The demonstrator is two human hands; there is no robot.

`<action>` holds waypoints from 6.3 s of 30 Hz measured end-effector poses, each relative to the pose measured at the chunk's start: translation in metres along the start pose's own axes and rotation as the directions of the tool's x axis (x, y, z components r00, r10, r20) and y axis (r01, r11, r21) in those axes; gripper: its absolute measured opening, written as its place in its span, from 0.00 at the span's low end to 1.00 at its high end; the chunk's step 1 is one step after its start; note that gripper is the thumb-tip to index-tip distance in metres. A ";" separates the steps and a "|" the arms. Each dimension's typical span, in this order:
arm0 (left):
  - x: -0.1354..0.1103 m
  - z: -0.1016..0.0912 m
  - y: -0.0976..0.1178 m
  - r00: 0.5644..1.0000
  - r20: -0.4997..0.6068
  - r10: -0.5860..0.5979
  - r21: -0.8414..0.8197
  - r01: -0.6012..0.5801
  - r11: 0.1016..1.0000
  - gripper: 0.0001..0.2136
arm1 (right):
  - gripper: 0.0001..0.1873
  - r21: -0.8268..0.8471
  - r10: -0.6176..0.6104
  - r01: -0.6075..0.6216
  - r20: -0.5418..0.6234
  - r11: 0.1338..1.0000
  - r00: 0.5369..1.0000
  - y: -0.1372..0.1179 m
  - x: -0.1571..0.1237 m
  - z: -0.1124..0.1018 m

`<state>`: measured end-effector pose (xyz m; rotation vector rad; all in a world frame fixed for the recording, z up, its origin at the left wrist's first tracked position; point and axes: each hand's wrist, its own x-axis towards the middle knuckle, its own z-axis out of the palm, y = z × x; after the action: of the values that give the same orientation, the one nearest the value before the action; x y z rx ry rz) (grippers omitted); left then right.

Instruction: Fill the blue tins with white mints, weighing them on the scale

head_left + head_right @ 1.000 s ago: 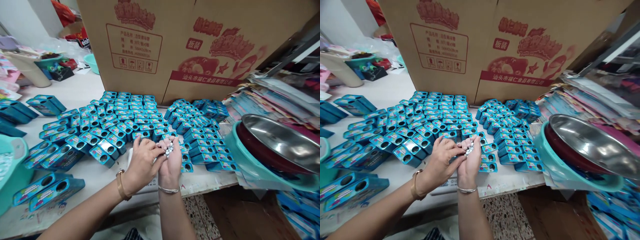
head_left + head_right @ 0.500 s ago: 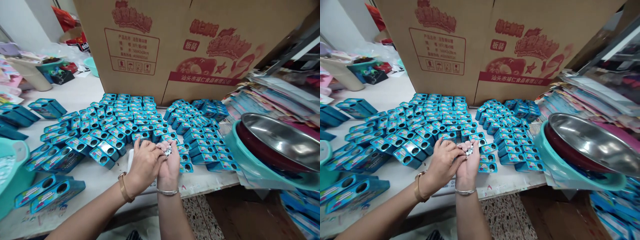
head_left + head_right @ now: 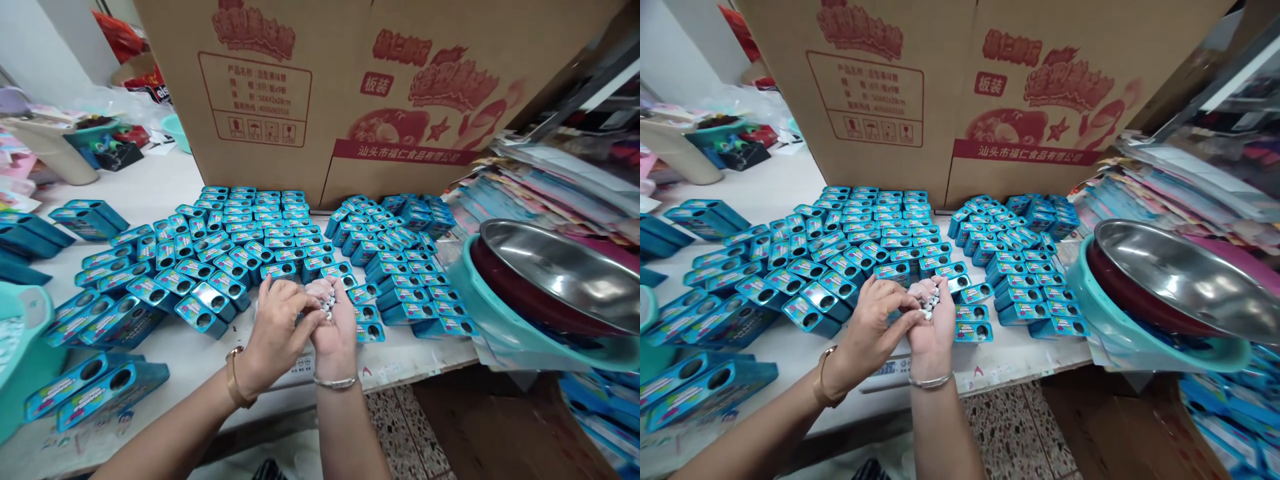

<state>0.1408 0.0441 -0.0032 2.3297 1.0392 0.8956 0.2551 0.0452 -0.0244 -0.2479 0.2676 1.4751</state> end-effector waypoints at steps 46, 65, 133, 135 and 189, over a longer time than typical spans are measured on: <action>-0.187 -0.128 -0.103 0.895 -0.301 -0.330 0.706 0.441 0.554 0.23 | 0.10 -0.162 -0.152 0.146 -0.020 0.976 0.988 -0.016 -0.020 -0.011; -0.233 -0.110 -0.108 0.952 -0.273 -0.141 0.481 0.262 0.836 0.05 | 0.11 -0.159 -0.141 0.143 0.026 0.977 0.990 -0.026 -0.022 -0.024; -0.017 0.011 -0.057 0.991 0.052 -0.126 -0.239 0.135 0.962 0.22 | 0.13 -0.656 -0.360 0.414 0.225 0.632 0.906 0.025 0.014 0.014; -0.016 0.011 -0.056 0.987 0.067 -0.144 -0.253 0.157 0.955 0.21 | 0.13 -0.651 -0.362 0.407 0.212 0.640 0.908 0.024 0.015 0.012; -0.018 -0.023 -0.035 0.955 0.289 0.061 0.402 -0.179 0.898 0.13 | 0.11 -0.171 -0.107 0.118 0.071 0.978 0.992 -0.022 -0.003 -0.007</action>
<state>0.0987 0.0550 -0.0152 2.8060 1.0618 0.3934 0.2766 0.0384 -0.0304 -0.3532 0.0726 1.3924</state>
